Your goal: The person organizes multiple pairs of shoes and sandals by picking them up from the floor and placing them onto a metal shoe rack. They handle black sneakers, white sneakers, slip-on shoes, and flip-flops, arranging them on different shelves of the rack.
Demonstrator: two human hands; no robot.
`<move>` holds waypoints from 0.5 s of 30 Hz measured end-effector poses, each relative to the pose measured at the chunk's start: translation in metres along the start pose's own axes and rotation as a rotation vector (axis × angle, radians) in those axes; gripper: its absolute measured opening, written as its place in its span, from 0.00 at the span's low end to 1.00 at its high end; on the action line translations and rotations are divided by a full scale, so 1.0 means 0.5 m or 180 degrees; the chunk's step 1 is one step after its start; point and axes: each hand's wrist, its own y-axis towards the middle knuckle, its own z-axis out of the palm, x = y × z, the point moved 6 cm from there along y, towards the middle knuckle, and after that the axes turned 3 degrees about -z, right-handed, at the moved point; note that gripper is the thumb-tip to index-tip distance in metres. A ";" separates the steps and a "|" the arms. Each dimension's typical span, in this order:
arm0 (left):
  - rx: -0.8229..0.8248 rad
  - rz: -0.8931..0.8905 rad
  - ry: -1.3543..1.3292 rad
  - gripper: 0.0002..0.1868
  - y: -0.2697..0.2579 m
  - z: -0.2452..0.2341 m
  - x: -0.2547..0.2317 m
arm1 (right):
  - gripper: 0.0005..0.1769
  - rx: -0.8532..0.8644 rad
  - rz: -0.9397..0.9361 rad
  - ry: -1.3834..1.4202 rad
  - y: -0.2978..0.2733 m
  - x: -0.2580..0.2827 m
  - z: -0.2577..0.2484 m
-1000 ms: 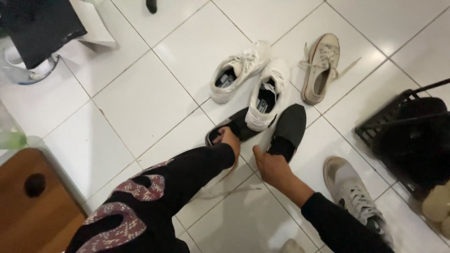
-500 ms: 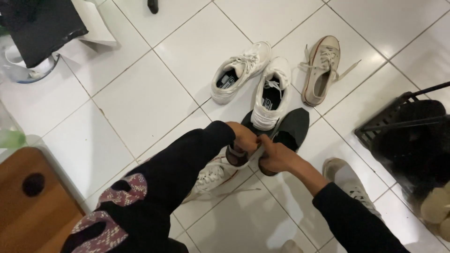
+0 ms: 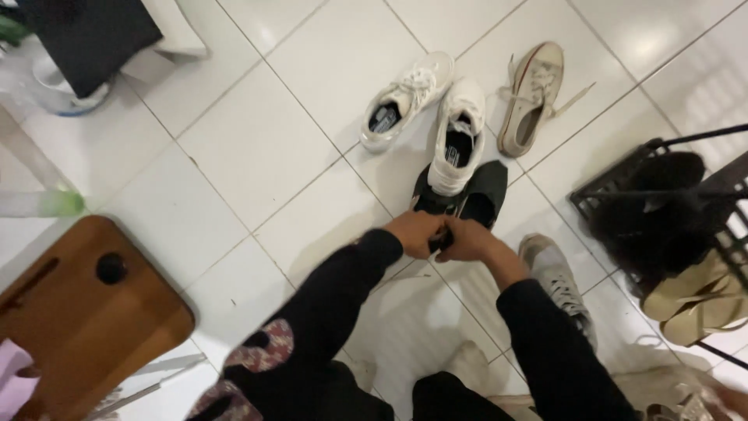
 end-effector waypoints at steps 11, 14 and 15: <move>-0.0649 -0.0262 -0.0171 0.15 -0.115 -0.071 -0.102 | 0.31 -0.0862 0.0330 0.0382 -0.219 0.121 -0.110; -0.0657 -0.0279 -0.0109 0.23 -0.169 -0.065 -0.142 | 0.31 -0.0833 0.0256 0.0138 -0.268 0.156 -0.099; -0.0652 -0.0285 -0.0125 0.23 -0.189 -0.050 -0.148 | 0.31 -0.0815 0.0258 0.0134 -0.298 0.180 -0.104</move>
